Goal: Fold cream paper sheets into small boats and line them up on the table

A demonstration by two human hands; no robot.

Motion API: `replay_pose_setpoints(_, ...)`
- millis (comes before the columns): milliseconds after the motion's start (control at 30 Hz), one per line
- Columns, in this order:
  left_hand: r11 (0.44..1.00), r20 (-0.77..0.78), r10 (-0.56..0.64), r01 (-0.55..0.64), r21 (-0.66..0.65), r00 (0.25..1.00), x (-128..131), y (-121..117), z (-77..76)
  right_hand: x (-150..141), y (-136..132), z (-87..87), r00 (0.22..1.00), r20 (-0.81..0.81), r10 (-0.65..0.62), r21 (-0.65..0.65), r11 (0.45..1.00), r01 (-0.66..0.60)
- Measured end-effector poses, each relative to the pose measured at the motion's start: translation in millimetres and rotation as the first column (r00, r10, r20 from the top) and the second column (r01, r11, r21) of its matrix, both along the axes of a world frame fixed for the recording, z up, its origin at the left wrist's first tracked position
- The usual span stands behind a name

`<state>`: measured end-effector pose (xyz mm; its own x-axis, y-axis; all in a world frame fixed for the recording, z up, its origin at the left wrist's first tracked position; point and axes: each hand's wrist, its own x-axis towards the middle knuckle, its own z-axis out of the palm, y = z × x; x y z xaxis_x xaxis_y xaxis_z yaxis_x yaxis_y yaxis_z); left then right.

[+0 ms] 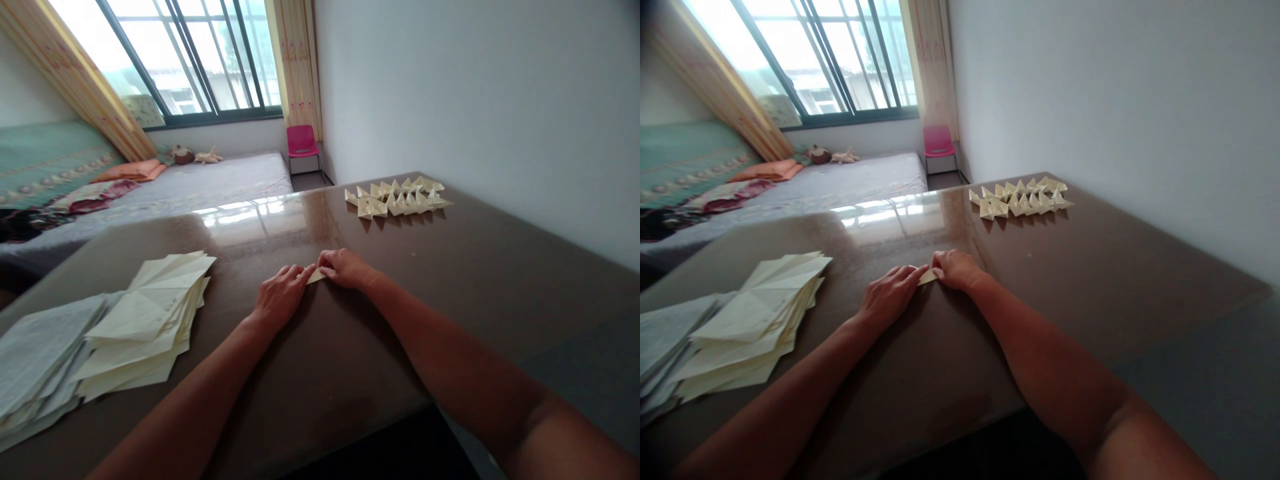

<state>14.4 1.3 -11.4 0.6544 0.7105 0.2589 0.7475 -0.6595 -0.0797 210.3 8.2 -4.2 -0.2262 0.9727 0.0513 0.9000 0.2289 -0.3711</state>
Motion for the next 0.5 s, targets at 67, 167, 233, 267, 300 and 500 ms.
replay_pose_setpoints(67,0.999,0.008,-0.038,0.038,0.023,0.999,0,1,-0.4,-1,2,-2.7,1.0,-0.026,-0.01,0.004,1.0,0.01)
replay_pose_setpoints(167,0.995,0.042,-0.094,0.092,0.034,0.995,-2,7,-5.7,-2,1,-2.5,1.0,-0.015,-0.002,0.056,0.998,0.002)
replay_pose_setpoints(233,0.997,0.066,-0.081,0.08,0.008,0.995,-3,11,-11.2,-2,0,-0.4,1.0,0.018,0.005,0.057,0.998,-0.006)
replay_pose_setpoints(267,0.998,0.07,-0.061,0.062,-0.008,0.996,-4,14,-13.6,-3,-1,0.8,0.999,0.033,0.004,0.046,0.999,-0.005)
replay_pose_setpoints(300,0.999,0.067,-0.045,0.047,-0.027,0.997,-6,16,-15.4,-3,-1,1.9,0.999,0.043,0.002,0.033,0.999,-0.003)
replay_pose_setpoints(500,0.995,0.033,-0.064,0.066,-0.076,0.997,-12,26,-13.0,-3,-5,2.2,1.0,0.015,0.003,0.031,0.999,-0.003)
